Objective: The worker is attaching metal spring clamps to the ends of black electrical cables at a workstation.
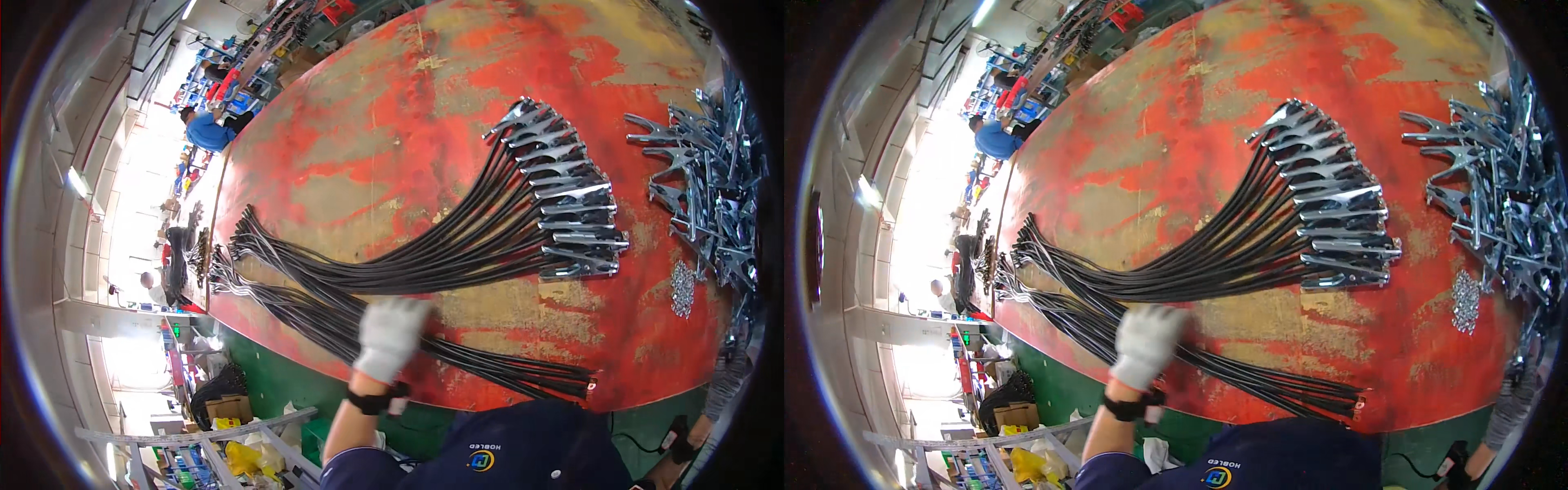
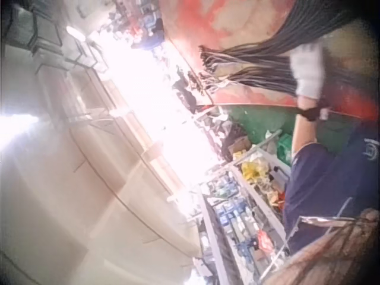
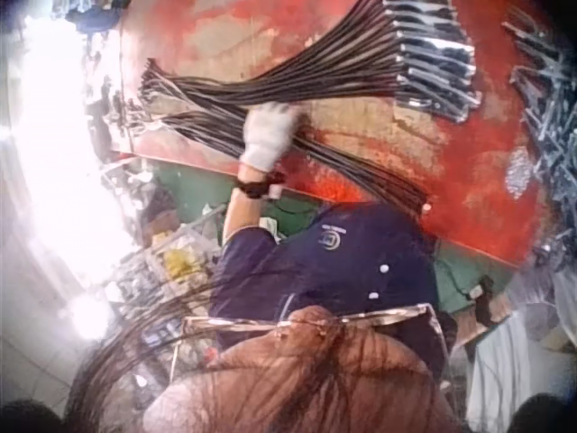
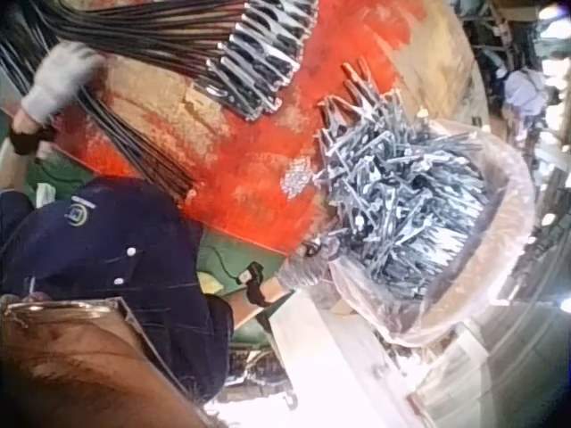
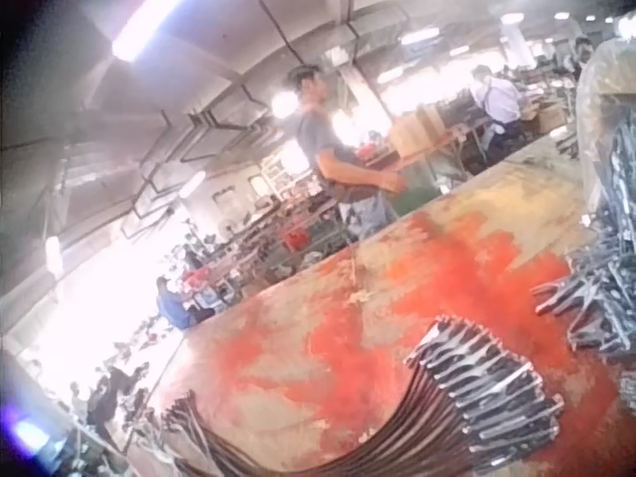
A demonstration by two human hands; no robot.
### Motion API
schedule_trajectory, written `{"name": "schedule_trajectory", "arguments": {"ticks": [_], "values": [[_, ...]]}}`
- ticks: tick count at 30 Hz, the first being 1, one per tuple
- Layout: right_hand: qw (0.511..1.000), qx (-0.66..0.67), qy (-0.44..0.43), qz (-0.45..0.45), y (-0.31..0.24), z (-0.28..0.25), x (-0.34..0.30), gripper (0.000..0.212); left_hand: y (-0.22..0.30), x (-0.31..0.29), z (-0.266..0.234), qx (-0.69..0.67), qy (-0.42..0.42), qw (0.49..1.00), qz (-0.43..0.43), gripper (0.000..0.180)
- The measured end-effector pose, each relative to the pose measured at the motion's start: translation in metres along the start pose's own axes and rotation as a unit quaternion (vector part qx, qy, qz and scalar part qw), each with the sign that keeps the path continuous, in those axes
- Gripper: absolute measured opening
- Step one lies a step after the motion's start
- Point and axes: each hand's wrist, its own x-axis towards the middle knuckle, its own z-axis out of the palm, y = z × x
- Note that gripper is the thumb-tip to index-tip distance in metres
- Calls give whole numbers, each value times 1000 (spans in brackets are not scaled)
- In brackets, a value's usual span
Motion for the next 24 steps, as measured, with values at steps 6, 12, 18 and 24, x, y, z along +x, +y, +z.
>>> {"name": "schedule_trajectory", "arguments": {"ticks": [6, 12, 18, 24], "values": [[986, -13, 110, -127, 12, -22, 0, 49, -59, -21, 3, 77, -10, 990, 122, 22], [961, 114, 185, -173, -166, -33, 41, 42, -18, 17, -10, 42, -68, 979, 187, 14], [899, 396, 147, 111, -188, -26, 11, 49, 127, 43, -26, -237, -76, 933, 261, 21], [708, 670, 43, 220, -222, -20, 9, 63, 134, 62, -27, -386, -155, 888, 195, 25]]}}
